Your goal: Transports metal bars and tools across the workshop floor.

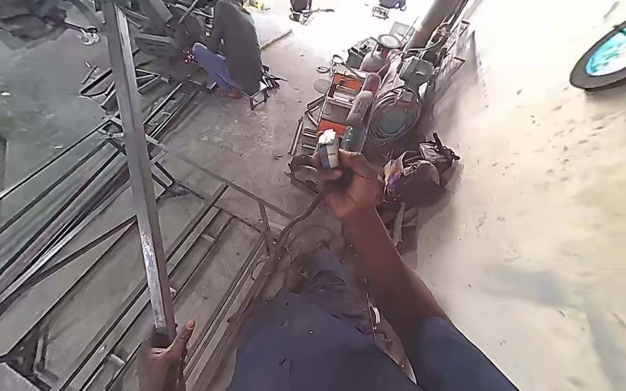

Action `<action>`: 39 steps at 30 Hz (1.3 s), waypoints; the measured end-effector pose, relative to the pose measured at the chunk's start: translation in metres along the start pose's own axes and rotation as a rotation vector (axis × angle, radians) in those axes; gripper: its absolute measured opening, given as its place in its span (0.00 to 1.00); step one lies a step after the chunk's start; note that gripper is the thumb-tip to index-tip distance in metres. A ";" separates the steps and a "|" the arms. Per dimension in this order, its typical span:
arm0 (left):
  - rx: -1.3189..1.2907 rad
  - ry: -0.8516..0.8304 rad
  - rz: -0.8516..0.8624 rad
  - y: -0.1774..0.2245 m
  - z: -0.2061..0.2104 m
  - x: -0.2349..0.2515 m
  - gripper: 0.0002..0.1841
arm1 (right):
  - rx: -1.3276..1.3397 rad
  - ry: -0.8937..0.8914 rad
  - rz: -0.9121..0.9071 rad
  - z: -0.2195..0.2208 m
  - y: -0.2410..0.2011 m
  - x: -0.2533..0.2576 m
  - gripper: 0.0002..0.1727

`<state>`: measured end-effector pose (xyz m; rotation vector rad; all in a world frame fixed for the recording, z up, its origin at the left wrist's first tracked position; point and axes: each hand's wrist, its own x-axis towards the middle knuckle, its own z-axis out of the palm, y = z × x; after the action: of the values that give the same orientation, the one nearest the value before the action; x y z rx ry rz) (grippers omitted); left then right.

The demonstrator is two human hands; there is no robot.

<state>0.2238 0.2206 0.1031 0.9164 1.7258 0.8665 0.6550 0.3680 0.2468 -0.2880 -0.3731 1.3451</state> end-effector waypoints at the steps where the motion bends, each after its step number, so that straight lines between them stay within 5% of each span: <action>1: 0.016 0.013 -0.007 0.007 0.013 0.005 0.28 | -0.006 0.023 0.011 -0.015 -0.005 0.016 0.09; 7: 0.171 0.180 -0.043 0.045 0.135 0.029 0.36 | 0.103 -0.029 0.147 -0.104 -0.074 0.122 0.12; 11: 0.151 0.332 -0.107 0.080 0.249 0.049 0.31 | 0.156 -0.065 0.260 -0.139 -0.140 0.211 0.15; 15: 0.033 0.442 -0.096 0.132 0.331 0.064 0.17 | 0.233 -0.122 0.392 -0.125 -0.198 0.282 0.18; 21: -0.039 0.565 -0.130 0.184 0.378 0.075 0.18 | 0.244 -0.314 0.459 -0.089 -0.232 0.366 0.22; 30: -0.226 0.793 -0.228 0.192 0.410 0.095 0.13 | 0.249 -0.406 0.584 -0.085 -0.195 0.482 0.21; 39: -0.241 0.965 -0.373 0.234 0.382 0.242 0.17 | 0.307 -0.425 0.774 -0.054 -0.034 0.669 0.19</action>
<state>0.5690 0.5948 0.0967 -0.0582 2.4033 1.3310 0.8278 1.0167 0.2761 0.1404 -0.4172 2.2099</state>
